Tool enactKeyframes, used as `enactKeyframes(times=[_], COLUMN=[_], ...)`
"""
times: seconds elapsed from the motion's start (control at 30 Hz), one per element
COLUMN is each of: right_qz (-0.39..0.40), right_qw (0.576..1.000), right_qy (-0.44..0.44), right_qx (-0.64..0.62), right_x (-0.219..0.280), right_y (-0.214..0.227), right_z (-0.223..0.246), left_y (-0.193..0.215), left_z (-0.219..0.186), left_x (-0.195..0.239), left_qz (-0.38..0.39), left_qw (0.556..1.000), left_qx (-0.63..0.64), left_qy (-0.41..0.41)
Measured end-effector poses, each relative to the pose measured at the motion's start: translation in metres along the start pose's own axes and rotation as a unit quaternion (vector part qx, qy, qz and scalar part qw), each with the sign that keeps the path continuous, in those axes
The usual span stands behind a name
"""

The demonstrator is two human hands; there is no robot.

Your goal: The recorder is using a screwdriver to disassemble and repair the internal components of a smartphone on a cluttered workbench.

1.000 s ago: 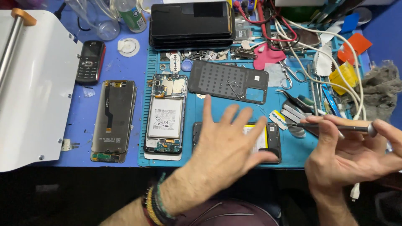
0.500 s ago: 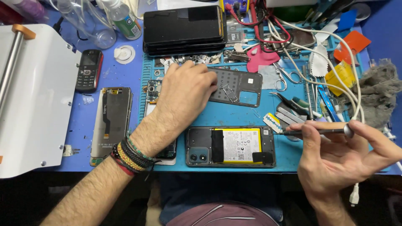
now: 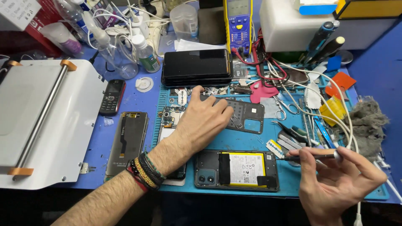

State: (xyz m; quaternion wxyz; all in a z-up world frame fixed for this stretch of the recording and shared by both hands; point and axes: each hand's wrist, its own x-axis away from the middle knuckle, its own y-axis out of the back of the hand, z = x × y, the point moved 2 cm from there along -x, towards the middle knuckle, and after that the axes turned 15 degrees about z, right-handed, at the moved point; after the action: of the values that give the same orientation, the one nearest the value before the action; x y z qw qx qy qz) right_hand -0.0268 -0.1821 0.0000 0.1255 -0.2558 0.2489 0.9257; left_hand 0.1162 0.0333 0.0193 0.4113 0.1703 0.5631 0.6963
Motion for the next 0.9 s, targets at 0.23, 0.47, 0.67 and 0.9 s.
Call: enactKeyframes(times=[0.23,0.47,0.67,0.9], right_qz=[0.003,0.018,0.019,0.016], right_qw=[1.0,1.0,0.999,1.0], right_qy=[0.005,0.017,0.02,0.019], right_qx=[-0.022,-0.013,-0.02,-0.018], right_x=[0.001,0.0,-0.001,-0.002], right_y=[-0.001,0.001,0.001,0.0], right_z=[-0.004,-0.004,-0.002,0.004], left_y=[-0.01,-0.031,-0.029,-0.009], left_z=[0.006,0.011,0.014,0.022], left_x=[-0.008,-0.014,-0.01,-0.003], left_qz=[-0.005,0.068,0.051,0.021], left_qw=[0.999,0.997,0.998,0.999], left_qx=[0.013,0.002,-0.029,0.035], left_qy=[0.039,0.035,0.021,0.031])
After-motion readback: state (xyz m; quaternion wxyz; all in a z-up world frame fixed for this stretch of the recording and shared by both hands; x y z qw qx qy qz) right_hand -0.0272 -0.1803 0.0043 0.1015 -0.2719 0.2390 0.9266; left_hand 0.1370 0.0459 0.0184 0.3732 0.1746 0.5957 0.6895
